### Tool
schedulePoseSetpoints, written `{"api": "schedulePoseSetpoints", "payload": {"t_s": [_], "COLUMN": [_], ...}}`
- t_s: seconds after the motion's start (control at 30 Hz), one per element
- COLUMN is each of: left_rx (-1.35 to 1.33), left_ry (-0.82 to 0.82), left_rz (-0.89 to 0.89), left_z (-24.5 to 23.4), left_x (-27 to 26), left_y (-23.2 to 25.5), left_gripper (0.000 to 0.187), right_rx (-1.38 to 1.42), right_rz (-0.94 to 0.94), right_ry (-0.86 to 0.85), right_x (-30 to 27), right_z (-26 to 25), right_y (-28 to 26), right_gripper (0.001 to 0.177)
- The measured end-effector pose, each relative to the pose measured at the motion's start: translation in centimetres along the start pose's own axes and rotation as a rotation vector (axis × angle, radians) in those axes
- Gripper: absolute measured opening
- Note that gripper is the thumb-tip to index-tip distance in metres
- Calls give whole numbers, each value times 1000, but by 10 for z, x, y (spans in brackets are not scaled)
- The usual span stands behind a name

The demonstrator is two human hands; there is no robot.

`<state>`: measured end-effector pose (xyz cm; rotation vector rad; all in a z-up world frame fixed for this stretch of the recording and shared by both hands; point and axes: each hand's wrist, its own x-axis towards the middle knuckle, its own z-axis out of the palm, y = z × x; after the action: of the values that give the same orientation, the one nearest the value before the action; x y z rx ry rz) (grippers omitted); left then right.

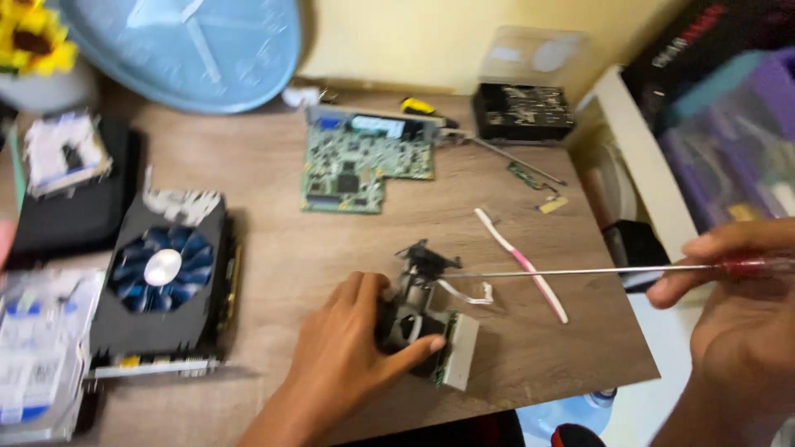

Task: The person cleans a small black fan and heatsink assembly using a toothbrush and a screwdriver. They brush the fan blades and use the screwdriver to scrape and clean the heatsink fins. The person also handles a motherboard and a graphics card on the table.

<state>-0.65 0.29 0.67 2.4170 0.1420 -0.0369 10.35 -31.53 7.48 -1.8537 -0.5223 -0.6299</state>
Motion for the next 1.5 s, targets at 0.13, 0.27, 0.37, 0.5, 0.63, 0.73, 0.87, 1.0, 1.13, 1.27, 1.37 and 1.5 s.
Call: {"api": "schedulePoseSetpoints", "payload": {"t_s": [0.13, 0.27, 0.37, 0.5, 0.63, 0.73, 0.87, 1.0, 1.13, 1.27, 1.37, 1.5], "left_rx": [45, 312, 418, 546, 483, 384, 276, 213, 238, 311, 277, 7], "left_ry": [201, 301, 279, 301, 256, 186, 123, 73, 64, 135, 187, 101], "left_rz": [449, 663, 741, 740, 676, 625, 558, 545, 573, 622, 682, 654], "left_z": [-4, 11, 24, 38, 41, 36, 26, 23, 19, 21, 18, 5], "left_x": [-3, -8, -13, -11, -11, -11, -12, -11, -10, -8, -7, -7], "left_y": [-3, -4, -9, -11, -9, -12, -11, -12, -14, -14, -15, -15], "left_gripper": [102, 89, 86, 91, 93, 94, 98, 98, 100, 110, 90, 82], "right_rx": [121, 255, 553, 510, 360, 332, 317, 79, -223, -404, -441, -293], "right_rz": [298, 384, 449, 593, 469, 375, 440, 335, 180, 115, 48, 280], "right_ry": [30, 34, 3, -9, -155, -222, -278, -343, -287, -334, -382, -304], "right_x": [-7, -43, -67, -82, -85, -101, -110, -110, -116, -123, -123, -119], "right_z": [-36, -71, -70, -47, -3, 17, 27, 31, 35, 37, 40, 38], "right_y": [15, 49, 57, 63, 33, 36, 37, 31, 29, 43, 47, 41], "right_gripper": [65, 25, 16, 3, 13, 17, 13, 17, 23, 22, 33, 37]}}
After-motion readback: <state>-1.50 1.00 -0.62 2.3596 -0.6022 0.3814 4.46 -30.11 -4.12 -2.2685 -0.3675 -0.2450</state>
